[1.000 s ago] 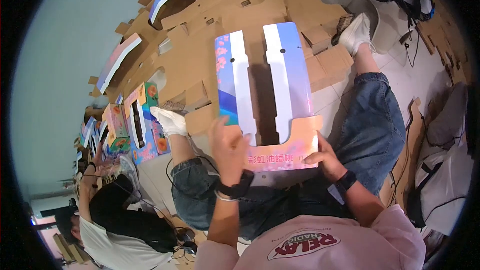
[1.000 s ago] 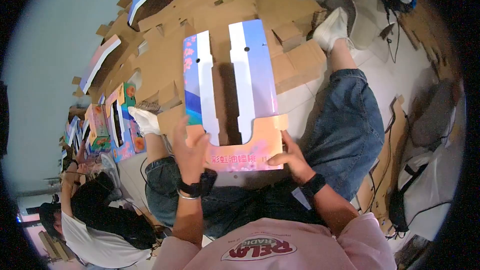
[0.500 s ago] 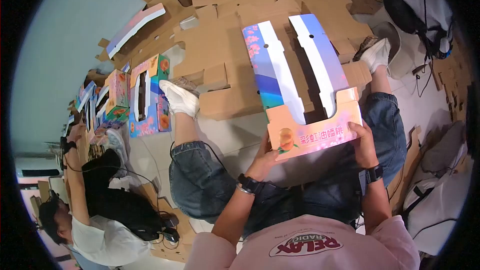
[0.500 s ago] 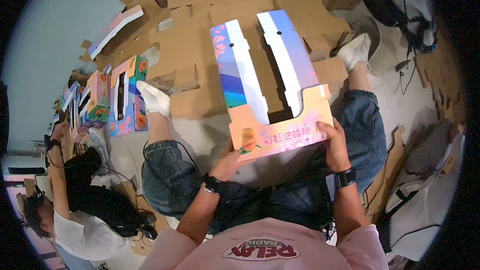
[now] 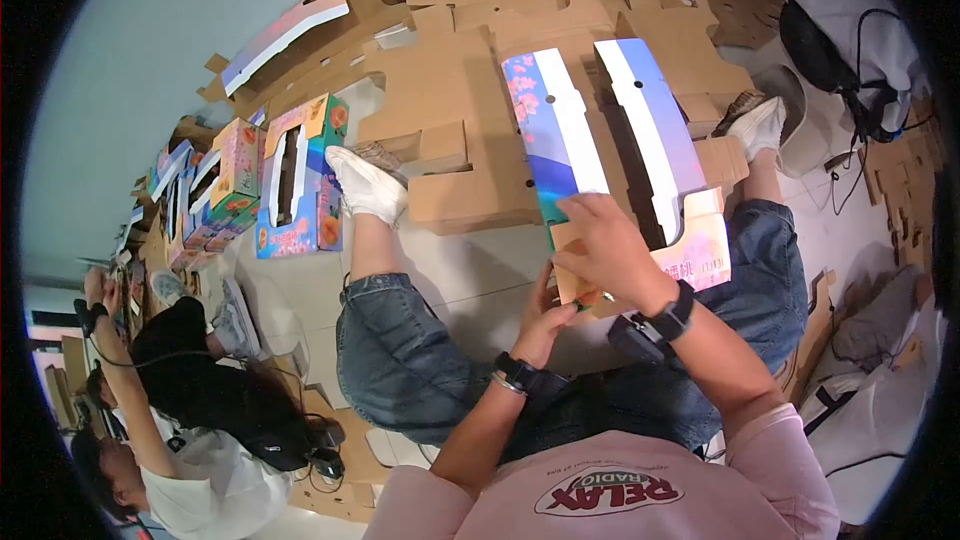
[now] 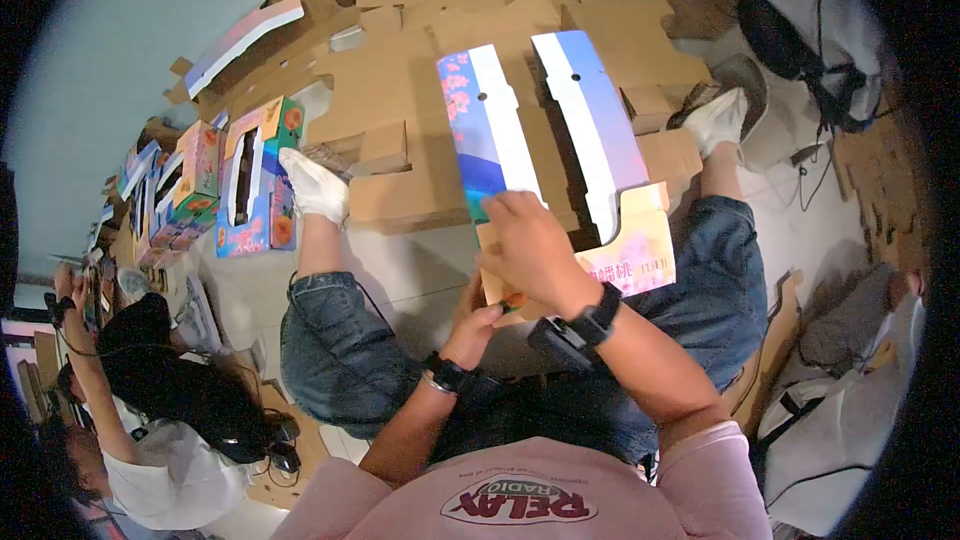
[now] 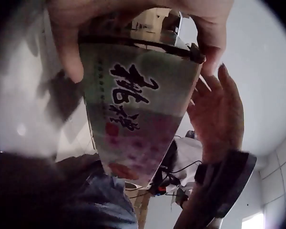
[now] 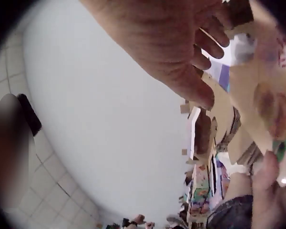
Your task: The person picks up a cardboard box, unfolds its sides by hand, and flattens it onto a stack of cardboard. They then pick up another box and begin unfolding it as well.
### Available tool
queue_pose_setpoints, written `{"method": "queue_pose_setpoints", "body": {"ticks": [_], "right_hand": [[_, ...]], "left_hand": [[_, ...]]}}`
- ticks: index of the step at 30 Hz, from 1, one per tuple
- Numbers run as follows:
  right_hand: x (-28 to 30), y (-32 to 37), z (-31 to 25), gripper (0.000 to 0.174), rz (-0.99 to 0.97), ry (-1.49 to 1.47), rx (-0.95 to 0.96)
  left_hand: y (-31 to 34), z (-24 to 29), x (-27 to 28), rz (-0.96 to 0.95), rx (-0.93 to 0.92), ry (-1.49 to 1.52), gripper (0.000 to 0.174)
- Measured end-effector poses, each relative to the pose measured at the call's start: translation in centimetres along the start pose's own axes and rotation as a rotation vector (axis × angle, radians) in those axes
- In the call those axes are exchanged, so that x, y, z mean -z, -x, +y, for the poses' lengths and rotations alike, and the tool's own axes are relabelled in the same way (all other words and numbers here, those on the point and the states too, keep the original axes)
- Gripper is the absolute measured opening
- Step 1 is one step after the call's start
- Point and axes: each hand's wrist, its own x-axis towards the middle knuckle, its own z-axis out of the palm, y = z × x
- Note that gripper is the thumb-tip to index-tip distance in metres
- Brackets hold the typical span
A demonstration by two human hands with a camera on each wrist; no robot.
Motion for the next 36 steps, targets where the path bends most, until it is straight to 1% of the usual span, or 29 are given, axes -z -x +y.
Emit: {"method": "queue_pose_setpoints", "body": {"ticks": [1, 2, 4, 8, 10, 11, 13, 14, 16, 17, 19, 20, 22, 26, 28, 29, 31, 32, 34, 35, 36], "right_hand": [[-0.6, -0.7, -0.2, 0.050, -0.051, 0.152, 0.026], [-1.2, -1.1, -0.8, 0.050, -0.051, 0.153, 0.028], [-2.3, -1.6, -1.8, 0.041, -0.170, 0.357, -0.073], [-3.7, -1.5, -1.5, 0.038, -0.182, 0.362, -0.114], [-4.2, -1.2, -1.2, 0.030, -0.125, 0.341, -0.055], [-4.4, -1.0, -1.0, 0.030, -0.124, 0.345, -0.058], [-4.8, -0.7, -0.8, 0.017, -0.012, 0.208, -0.056], [-4.7, -0.6, -0.9, 0.017, -0.012, 0.208, -0.058], [-4.5, -0.3, -1.2, 0.011, 0.110, -0.012, -0.080], [-4.6, -0.1, -1.0, 0.011, 0.113, -0.014, -0.085], [-4.9, 0.2, -0.7, 0.012, 0.222, -0.154, -0.065], [-4.8, 0.4, -0.7, 0.012, 0.226, -0.154, -0.068], [-4.4, 0.9, -0.9, 0.014, 0.250, -0.226, -0.037], [-4.0, 1.6, -1.0, 0.015, 0.268, -0.288, -0.033], [-3.5, 2.0, -0.9, 0.016, 0.187, -0.276, -0.033], [-3.5, 2.3, -0.8, 0.016, 0.191, -0.279, -0.032], [-3.7, 3.2, -0.5, 0.016, 0.157, -0.252, 0.044], [-3.8, 3.6, -0.3, 0.016, 0.158, -0.253, 0.044], [-3.9, 4.2, 0.1, 0.019, 0.135, -0.222, 0.120], [-3.6, 4.4, 0.1, 0.020, 0.103, -0.196, 0.123], [-3.5, 4.6, 0.1, 0.020, 0.106, -0.198, 0.122]], "left_hand": [[0.1, -0.2, 0.0, 0.025, 0.002, -0.007, 0.091], [0.2, -0.3, 0.1, 0.024, 0.000, -0.007, 0.091], [0.5, -0.6, 0.1, 0.053, -0.004, 0.022, 0.090], [0.7, -1.7, 0.5, 0.103, 0.001, 0.002, 0.088], [0.8, -1.7, 0.6, 0.084, 0.016, 0.016, 0.080], [0.7, -1.8, 0.6, 0.079, 0.018, 0.017, 0.080], [0.7, -1.8, 0.6, 0.073, 0.020, 0.044, 0.083], [0.8, -1.7, 0.5, 0.073, 0.021, 0.044, 0.083], [1.0, -1.5, 0.2, 0.055, 0.015, 0.030, 0.087], [1.0, -1.6, 0.3, 0.053, 0.020, 0.026, 0.087], [0.9, -1.7, 0.4, 0.026, 0.003, -0.016, 0.088], [0.9, -1.6, 0.3, 0.024, 0.006, -0.020, 0.088], [1.0, -1.3, 0.0, 0.014, 0.016, -0.036, 0.098], [0.9, -1.6, 0.3, 0.003, 0.021, -0.054, 0.096], [0.4, -2.2, 1.3, -0.005, 0.066, -0.104, 0.088], [0.0, -2.2, 1.8, -0.005, 0.065, -0.109, 0.088], [-1.0, -1.6, 2.9, 0.015, 0.036, 0.086, 0.079], [-1.1, -1.2, 3.3, 0.015, 0.036, 0.085, 0.079], [-1.3, -0.4, 3.8, -0.089, 0.118, 0.100, 0.074], [-1.5, -0.6, 3.5, -0.087, 0.117, 0.096, 0.074], [-1.8, -1.0, 2.9, 0.015, 0.069, 0.065, 0.063]]}}
